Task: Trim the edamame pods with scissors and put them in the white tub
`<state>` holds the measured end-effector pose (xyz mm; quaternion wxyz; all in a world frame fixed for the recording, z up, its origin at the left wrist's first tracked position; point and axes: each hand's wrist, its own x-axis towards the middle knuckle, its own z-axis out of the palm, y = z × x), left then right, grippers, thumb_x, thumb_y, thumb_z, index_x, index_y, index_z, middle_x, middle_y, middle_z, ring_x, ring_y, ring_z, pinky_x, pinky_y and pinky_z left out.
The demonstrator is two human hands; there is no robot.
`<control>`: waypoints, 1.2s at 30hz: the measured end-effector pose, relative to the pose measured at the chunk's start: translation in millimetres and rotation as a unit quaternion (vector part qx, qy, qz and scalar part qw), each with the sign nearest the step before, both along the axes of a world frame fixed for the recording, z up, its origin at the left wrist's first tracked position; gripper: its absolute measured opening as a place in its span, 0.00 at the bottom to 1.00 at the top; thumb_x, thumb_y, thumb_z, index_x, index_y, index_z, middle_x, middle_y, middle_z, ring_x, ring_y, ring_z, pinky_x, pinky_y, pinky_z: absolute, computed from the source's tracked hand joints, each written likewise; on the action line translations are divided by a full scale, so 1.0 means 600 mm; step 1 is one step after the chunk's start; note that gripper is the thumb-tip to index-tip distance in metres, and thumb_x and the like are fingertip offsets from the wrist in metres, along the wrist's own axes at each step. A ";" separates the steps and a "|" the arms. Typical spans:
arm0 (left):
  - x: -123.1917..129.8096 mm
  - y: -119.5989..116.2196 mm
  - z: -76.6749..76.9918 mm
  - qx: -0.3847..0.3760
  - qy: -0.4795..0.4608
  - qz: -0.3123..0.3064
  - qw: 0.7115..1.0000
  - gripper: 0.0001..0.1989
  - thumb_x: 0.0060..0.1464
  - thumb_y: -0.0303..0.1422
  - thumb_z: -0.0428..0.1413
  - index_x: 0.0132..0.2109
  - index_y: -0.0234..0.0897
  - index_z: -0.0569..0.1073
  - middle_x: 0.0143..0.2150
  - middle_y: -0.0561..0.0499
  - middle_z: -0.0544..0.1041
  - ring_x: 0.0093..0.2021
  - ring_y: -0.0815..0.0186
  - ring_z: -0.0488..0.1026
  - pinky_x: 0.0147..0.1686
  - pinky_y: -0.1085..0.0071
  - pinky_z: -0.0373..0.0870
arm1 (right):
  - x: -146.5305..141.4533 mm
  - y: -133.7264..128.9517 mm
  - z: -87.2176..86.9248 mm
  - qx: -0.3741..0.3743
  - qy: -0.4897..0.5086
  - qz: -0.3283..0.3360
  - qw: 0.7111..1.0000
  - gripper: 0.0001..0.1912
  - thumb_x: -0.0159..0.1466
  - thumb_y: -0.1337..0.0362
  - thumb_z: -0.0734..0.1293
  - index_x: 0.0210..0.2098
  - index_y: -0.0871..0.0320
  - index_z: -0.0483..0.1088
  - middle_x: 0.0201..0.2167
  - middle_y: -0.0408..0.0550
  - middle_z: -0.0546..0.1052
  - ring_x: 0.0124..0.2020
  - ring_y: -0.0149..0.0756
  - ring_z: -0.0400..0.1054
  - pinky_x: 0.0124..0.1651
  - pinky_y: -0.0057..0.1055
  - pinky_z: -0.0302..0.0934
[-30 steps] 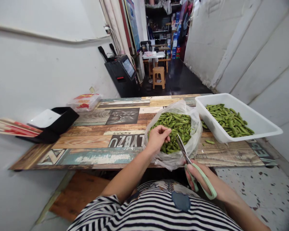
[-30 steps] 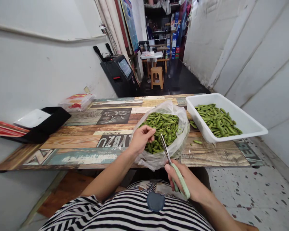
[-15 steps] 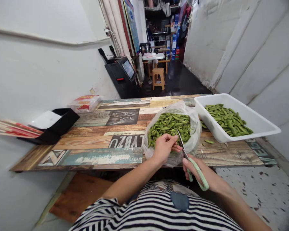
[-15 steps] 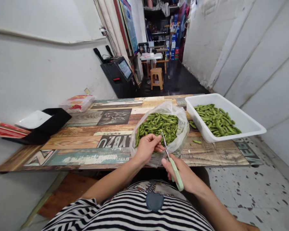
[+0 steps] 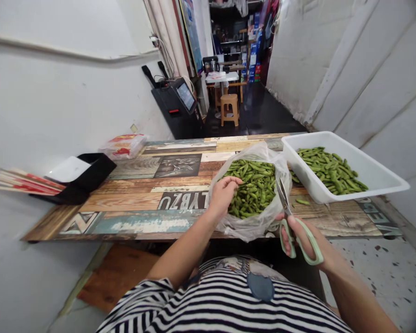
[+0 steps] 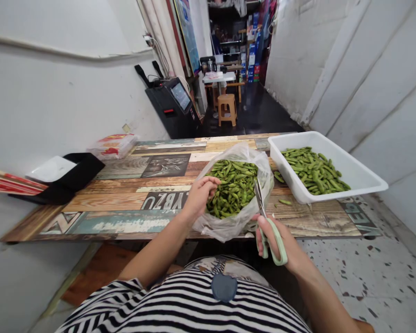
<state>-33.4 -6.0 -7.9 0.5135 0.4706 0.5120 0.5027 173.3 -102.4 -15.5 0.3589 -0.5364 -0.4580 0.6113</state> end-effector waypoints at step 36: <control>0.017 0.007 0.015 -0.103 -0.062 -0.215 0.969 0.14 0.42 0.37 0.63 0.31 0.30 0.73 0.18 0.58 0.65 0.15 0.81 0.50 0.17 0.78 0.43 | -0.015 -0.006 0.013 0.029 -0.051 0.114 0.992 0.26 0.63 0.39 0.56 0.34 0.57 0.63 0.18 0.39 0.66 0.19 0.30 0.62 0.23 0.27 0.61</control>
